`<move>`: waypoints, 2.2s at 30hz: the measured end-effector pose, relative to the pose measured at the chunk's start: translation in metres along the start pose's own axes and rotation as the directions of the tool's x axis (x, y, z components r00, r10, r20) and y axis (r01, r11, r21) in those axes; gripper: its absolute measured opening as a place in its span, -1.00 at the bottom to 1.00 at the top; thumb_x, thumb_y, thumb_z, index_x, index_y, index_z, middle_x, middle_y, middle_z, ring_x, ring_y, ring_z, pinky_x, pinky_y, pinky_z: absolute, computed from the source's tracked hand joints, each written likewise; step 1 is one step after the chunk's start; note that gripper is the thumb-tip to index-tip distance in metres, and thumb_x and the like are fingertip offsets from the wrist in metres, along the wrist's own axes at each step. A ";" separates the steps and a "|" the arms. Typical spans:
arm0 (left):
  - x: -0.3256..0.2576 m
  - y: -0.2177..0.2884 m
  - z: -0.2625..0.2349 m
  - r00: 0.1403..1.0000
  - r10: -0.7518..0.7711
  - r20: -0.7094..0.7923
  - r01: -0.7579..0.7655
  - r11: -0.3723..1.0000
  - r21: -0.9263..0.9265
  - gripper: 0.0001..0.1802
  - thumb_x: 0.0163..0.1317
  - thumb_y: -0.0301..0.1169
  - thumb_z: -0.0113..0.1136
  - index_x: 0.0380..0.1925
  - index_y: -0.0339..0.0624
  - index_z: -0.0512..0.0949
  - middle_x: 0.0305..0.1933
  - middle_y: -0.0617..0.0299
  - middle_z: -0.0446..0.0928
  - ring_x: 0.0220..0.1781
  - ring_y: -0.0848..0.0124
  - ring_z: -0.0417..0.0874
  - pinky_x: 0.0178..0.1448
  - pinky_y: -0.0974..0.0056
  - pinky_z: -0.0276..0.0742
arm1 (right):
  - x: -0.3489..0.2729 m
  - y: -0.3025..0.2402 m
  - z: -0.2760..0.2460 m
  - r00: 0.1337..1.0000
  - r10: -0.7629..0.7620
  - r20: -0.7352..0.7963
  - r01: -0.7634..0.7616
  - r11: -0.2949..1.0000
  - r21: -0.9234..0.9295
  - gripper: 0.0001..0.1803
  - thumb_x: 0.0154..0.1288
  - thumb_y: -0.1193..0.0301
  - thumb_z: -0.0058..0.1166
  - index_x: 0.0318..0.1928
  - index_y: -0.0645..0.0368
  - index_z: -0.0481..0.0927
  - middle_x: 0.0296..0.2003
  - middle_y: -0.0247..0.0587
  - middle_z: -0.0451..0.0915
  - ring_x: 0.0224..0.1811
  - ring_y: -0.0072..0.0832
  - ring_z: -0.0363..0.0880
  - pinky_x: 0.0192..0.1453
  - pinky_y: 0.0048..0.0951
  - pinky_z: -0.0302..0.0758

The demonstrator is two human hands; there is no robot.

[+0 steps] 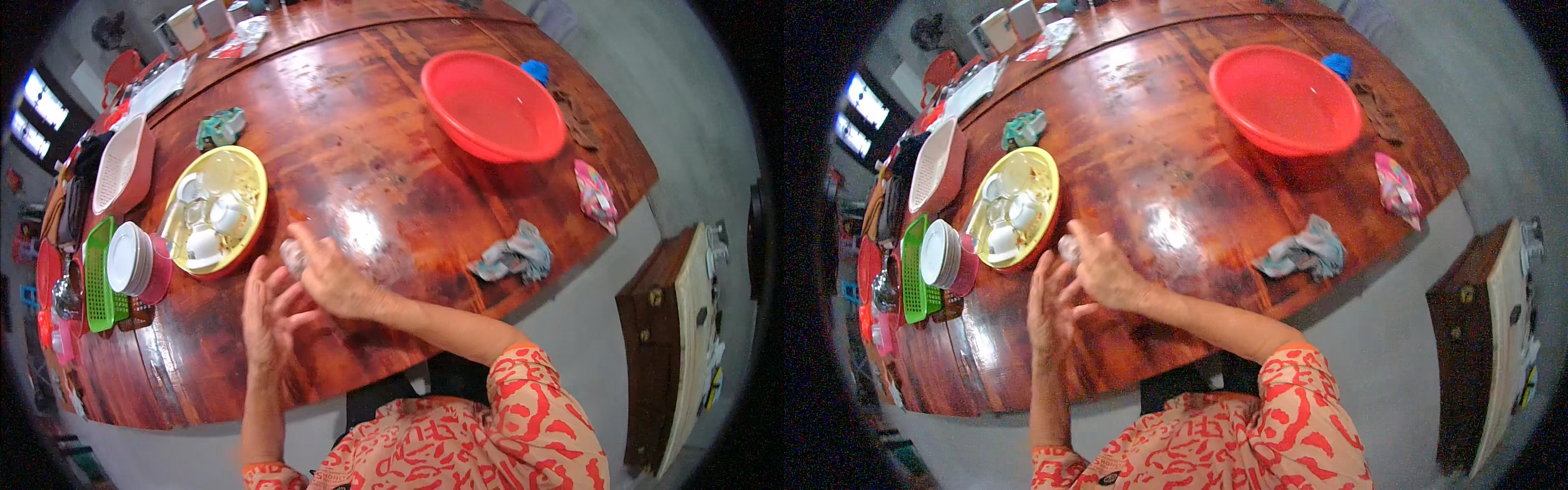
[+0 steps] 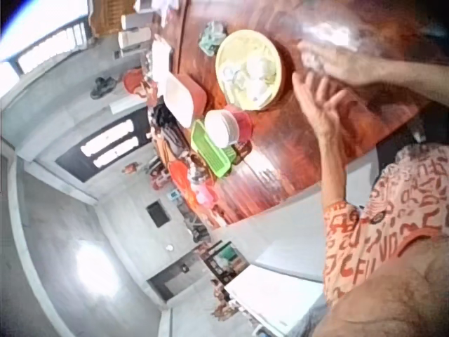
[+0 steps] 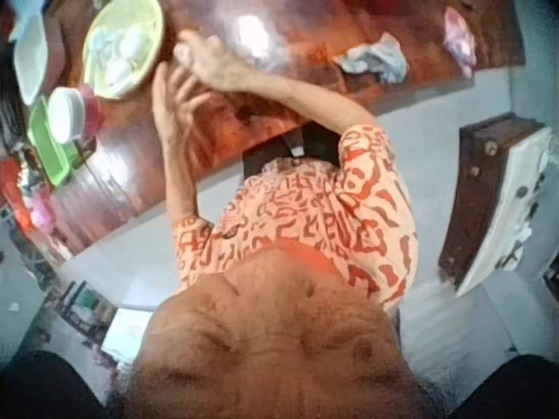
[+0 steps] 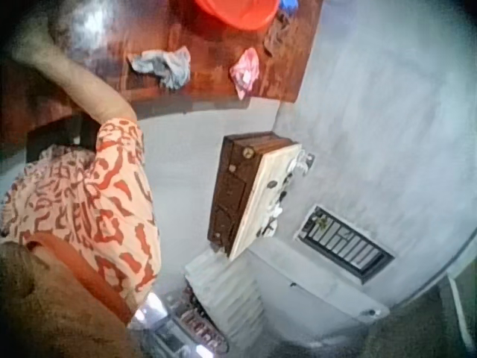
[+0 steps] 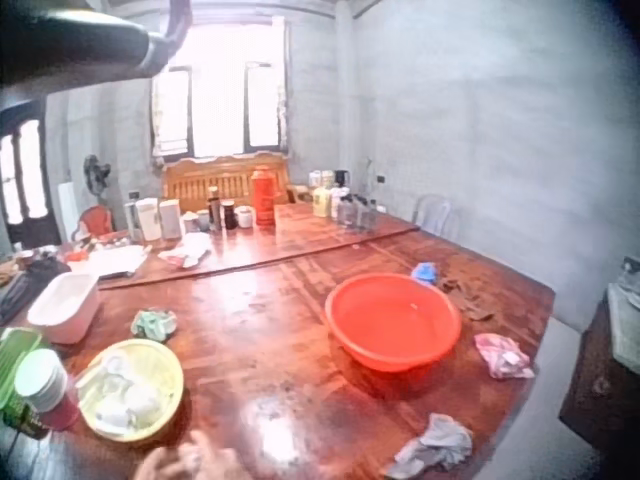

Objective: The person wipes a large wooden table with a pink cloth, moving around various items such as plastic basins, baskets, and bottles. They systematically clean different sections of the table surface, occasionally lifting and repositioning objects to wipe underneath them.

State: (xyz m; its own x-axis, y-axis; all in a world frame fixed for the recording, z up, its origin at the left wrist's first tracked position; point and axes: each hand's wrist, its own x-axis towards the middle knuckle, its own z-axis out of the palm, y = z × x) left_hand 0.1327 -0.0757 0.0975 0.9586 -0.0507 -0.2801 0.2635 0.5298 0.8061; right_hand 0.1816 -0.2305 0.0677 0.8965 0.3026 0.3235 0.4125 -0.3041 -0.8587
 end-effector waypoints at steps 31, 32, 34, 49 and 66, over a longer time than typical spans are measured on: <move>-0.038 -0.126 0.144 0.706 0.100 0.701 -0.678 -0.192 0.710 -0.74 0.15 -0.36 0.29 -0.12 0.04 0.66 -0.34 0.18 0.55 -0.32 0.21 0.64 -0.30 0.16 0.57 | -0.228 0.196 -0.437 0.684 -0.060 -0.727 -0.701 0.221 -0.678 -0.62 0.19 0.05 0.14 0.00 -0.22 0.67 -0.18 -0.05 0.46 -0.09 0.00 0.46 -0.10 0.04 0.44; -0.030 -0.131 0.163 0.653 0.108 0.749 -0.722 -0.208 0.660 -0.72 0.14 -0.29 0.30 -0.11 0.06 0.66 -0.32 0.16 0.53 -0.31 0.19 0.62 -0.30 0.15 0.56 | -0.224 0.197 -0.435 0.678 -0.059 -0.733 -0.710 0.204 -0.674 -0.63 0.18 0.05 0.15 -0.02 -0.21 0.68 -0.20 -0.05 0.46 -0.10 -0.01 0.47 -0.13 0.02 0.45; -0.016 -0.146 0.201 0.572 0.081 0.816 -0.787 -0.228 0.574 -0.62 0.11 -0.16 0.33 -0.04 0.11 0.62 -0.24 0.10 0.50 -0.27 0.14 0.57 -0.27 0.11 0.53 | -0.222 0.196 -0.431 0.685 -0.112 -0.720 -0.702 0.165 -0.693 -0.64 0.15 0.07 0.18 -0.05 -0.20 0.67 -0.23 -0.07 0.46 -0.14 -0.04 0.49 -0.20 0.02 0.45; 0.029 -0.233 0.228 0.441 -0.010 0.898 -0.853 -0.316 0.415 -0.60 0.22 -0.32 0.06 0.09 -0.03 0.46 -0.16 0.11 0.43 -0.20 0.21 0.55 -0.31 0.21 0.59 | -0.241 0.169 -0.373 0.773 0.232 -0.591 -0.631 0.370 -0.682 -0.28 0.13 0.11 0.18 0.34 -0.07 0.40 0.06 0.00 0.34 0.14 0.02 0.29 0.16 0.13 0.26; -0.047 -0.010 -0.124 0.773 0.551 0.315 0.062 -0.559 0.827 -0.52 0.11 -0.50 0.24 0.08 0.04 0.52 0.06 -0.02 0.49 0.01 -0.02 0.56 -0.12 -0.01 0.60 | -0.187 0.075 -0.241 0.908 0.277 -0.316 -0.420 0.627 -0.657 -0.49 0.07 0.32 0.20 0.08 0.16 0.48 -0.13 0.10 0.45 0.00 0.07 0.47 0.03 -0.01 0.46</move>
State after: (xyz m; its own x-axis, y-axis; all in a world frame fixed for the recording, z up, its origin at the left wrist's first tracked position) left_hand 0.0718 0.0266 0.0375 0.9198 -0.0141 0.3921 0.0005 -0.9993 -0.0371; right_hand 0.0840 -0.5273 0.0383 0.9788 -0.0948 0.1815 -0.0116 -0.9106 -0.4131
